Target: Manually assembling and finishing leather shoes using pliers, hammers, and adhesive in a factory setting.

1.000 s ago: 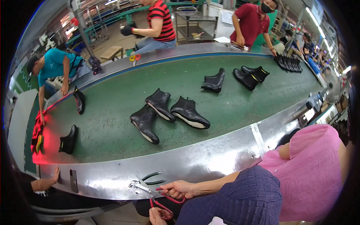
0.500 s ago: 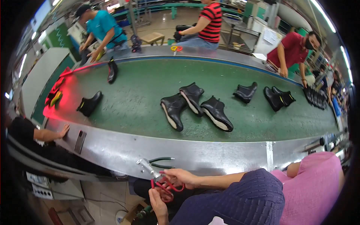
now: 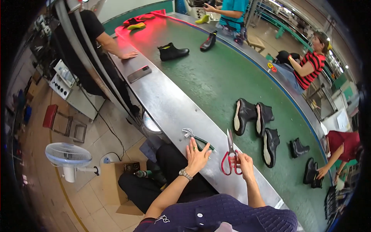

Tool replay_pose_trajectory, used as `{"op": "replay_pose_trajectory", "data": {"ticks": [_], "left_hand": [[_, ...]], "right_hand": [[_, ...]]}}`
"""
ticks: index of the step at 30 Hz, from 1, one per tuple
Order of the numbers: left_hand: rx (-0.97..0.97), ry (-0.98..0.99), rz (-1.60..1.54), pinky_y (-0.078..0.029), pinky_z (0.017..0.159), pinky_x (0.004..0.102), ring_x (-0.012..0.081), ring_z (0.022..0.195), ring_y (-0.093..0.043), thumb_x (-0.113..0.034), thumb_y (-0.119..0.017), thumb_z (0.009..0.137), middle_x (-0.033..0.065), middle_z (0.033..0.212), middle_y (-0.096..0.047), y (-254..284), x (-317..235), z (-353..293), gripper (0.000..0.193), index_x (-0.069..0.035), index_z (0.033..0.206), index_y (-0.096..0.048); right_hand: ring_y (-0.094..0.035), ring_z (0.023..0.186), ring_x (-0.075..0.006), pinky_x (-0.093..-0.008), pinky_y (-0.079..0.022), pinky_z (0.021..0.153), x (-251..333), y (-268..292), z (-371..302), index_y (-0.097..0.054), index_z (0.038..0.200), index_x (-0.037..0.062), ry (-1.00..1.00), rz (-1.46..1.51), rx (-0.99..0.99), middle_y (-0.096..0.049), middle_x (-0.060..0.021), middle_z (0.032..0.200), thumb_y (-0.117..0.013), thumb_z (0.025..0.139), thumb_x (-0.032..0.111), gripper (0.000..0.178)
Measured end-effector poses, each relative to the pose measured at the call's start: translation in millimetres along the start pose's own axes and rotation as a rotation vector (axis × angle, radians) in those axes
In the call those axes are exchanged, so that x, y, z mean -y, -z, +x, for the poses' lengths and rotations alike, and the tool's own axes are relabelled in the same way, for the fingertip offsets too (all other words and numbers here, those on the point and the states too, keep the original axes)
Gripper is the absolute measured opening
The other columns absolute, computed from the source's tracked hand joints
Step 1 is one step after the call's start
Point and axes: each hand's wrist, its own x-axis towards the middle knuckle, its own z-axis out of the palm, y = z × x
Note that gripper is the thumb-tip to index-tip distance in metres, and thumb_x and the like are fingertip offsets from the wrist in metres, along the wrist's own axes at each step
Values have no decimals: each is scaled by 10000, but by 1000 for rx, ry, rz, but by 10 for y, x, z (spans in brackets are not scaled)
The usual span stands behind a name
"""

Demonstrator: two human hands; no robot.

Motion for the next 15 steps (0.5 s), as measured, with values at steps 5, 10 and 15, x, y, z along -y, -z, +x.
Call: {"op": "replay_pose_trajectory", "data": {"ticks": [5, 10, 15], "left_hand": [[-8, 3, 26, -195, 1115, 556, 404, 1403, -211, -370, -561, 914, 278, 1526, -150, -45, 112, 150, 437, -159, 1294, -527], [-90, -104, 58, -197, 1126, 531, 352, 1418, -219, -323, -560, 920, 175, 1545, -211, -124, 572, 474, 442, -157, 1325, -498], [-377, -126, -21, -212, 1119, 529, 388, 1397, -241, -266, -588, 901, 230, 1488, -292, 312, 552, 705, 404, -171, 1290, -535]], "right_hand": [[-689, 682, -239, -322, -560, 579, -404, 20, 158, -485, 735, 81, -93, 128, 32, -695, -206, 864, -501, 978, 326, 345], [-687, 666, -255, -322, -566, 530, -537, -393, 402, -475, 778, 75, -121, 346, 54, -678, -203, 817, -507, 978, 330, 325], [-654, 609, -198, -285, -524, 482, -414, -855, 588, -495, 945, 55, 125, 194, 93, -654, -150, 754, -535, 974, 273, 224]]}}
